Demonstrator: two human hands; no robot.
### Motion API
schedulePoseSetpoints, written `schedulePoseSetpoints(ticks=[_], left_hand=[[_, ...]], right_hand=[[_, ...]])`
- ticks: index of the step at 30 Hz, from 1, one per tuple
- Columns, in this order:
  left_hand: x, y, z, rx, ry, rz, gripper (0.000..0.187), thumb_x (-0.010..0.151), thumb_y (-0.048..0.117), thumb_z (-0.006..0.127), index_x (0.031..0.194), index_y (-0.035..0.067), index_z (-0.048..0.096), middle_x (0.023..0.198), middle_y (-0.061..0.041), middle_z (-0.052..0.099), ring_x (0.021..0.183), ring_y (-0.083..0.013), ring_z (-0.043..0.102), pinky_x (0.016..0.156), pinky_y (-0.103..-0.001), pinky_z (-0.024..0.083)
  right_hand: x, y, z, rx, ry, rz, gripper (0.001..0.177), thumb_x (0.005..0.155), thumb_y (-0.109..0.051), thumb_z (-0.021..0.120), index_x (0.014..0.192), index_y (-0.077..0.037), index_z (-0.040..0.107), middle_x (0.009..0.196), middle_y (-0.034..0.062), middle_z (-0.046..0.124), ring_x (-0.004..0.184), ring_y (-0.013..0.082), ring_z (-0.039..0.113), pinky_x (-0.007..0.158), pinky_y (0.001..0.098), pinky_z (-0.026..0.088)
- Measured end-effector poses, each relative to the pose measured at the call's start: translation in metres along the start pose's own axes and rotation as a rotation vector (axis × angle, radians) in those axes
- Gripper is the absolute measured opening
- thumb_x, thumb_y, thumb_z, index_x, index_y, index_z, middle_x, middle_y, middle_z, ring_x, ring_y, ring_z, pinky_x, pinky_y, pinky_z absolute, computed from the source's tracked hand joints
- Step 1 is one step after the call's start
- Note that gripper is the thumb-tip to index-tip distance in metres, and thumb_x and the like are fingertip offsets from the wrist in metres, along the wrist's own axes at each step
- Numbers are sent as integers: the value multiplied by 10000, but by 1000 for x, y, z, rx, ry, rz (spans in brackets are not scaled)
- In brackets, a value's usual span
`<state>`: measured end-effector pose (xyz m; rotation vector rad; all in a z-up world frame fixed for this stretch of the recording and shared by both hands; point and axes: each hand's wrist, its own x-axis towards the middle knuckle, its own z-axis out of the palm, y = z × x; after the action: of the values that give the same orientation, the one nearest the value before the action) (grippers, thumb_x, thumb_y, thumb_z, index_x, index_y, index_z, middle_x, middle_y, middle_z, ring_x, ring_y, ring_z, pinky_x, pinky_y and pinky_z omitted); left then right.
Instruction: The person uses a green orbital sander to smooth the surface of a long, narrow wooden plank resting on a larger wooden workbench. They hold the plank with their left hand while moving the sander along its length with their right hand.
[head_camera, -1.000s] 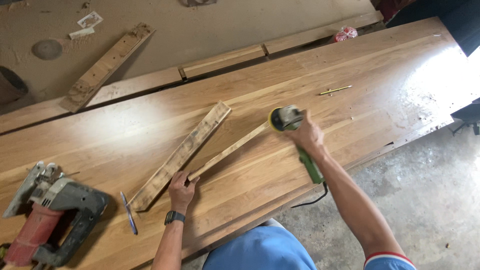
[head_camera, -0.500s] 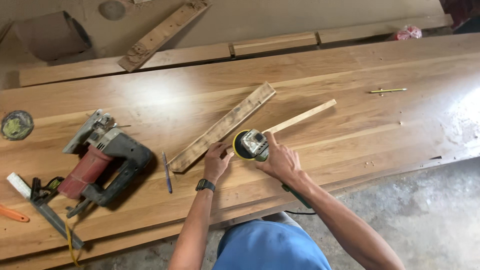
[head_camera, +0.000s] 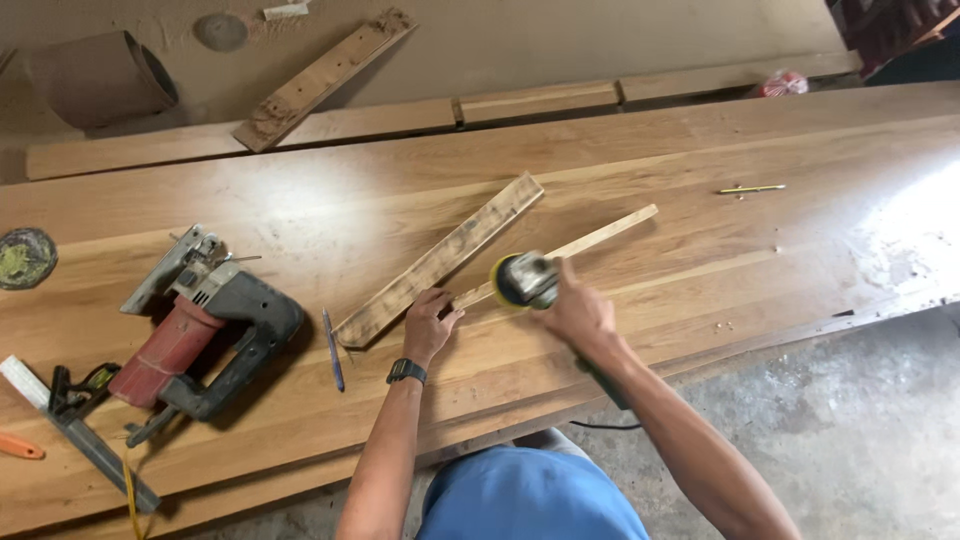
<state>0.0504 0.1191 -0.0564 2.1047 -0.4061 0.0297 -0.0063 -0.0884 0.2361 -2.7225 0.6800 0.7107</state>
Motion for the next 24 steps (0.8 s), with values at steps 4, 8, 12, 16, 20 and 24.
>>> schedulePoseSetpoints(ticks=[4, 8, 12, 16, 20, 24], left_hand=[[6, 28, -20, -96, -46, -57, 274, 864, 233, 807, 1062, 59, 732, 1079, -145, 709, 1092, -319, 692, 971, -408, 563], [-2, 16, -8, -225, 47, -192, 214, 897, 193, 765, 1049, 52, 715, 971, -183, 714, 997, -355, 708, 876, -462, 567], [5, -21, 5, -455, 78, -364, 315, 914, 182, 748, 1164, -1, 690, 1169, -223, 722, 1165, -303, 662, 1021, -457, 516], [4, 42, -31, -376, 16, -354, 254, 926, 129, 737, 1137, -10, 711, 1119, -216, 743, 1130, -338, 697, 990, -445, 550], [-7, 94, -23, -174, -26, -233, 221, 888, 133, 777, 1079, 34, 726, 979, -175, 754, 1026, -347, 730, 865, -456, 601], [-17, 46, 27, 145, 68, 83, 253, 823, 329, 847, 1038, 217, 775, 988, 7, 742, 997, -249, 688, 1009, -430, 440]], right_hand=[[22, 64, -8, 333, 124, 153, 873, 708, -518, 819, 1426, -254, 399, 1283, 230, 681, 1230, 412, 636, 1037, 538, 498], [-3, 103, -7, 1037, 578, 228, 792, 714, -285, 905, 1345, -20, 505, 1031, 282, 600, 967, 419, 601, 811, 507, 491], [-10, 143, -4, 1392, 809, 327, 578, 666, -237, 950, 1083, -59, 591, 716, 103, 578, 568, 209, 616, 471, 319, 480], [-15, 159, 5, 1425, 857, 355, 604, 664, -230, 946, 1120, -65, 586, 738, 106, 609, 585, 201, 634, 487, 309, 489], [-10, 169, 22, 1362, 851, 333, 670, 651, -247, 976, 1162, -60, 585, 759, 79, 628, 615, 156, 612, 503, 274, 466], [-2, 171, 31, 1263, 789, 308, 740, 636, -207, 976, 1243, -59, 579, 792, 119, 619, 639, 214, 615, 549, 330, 481]])
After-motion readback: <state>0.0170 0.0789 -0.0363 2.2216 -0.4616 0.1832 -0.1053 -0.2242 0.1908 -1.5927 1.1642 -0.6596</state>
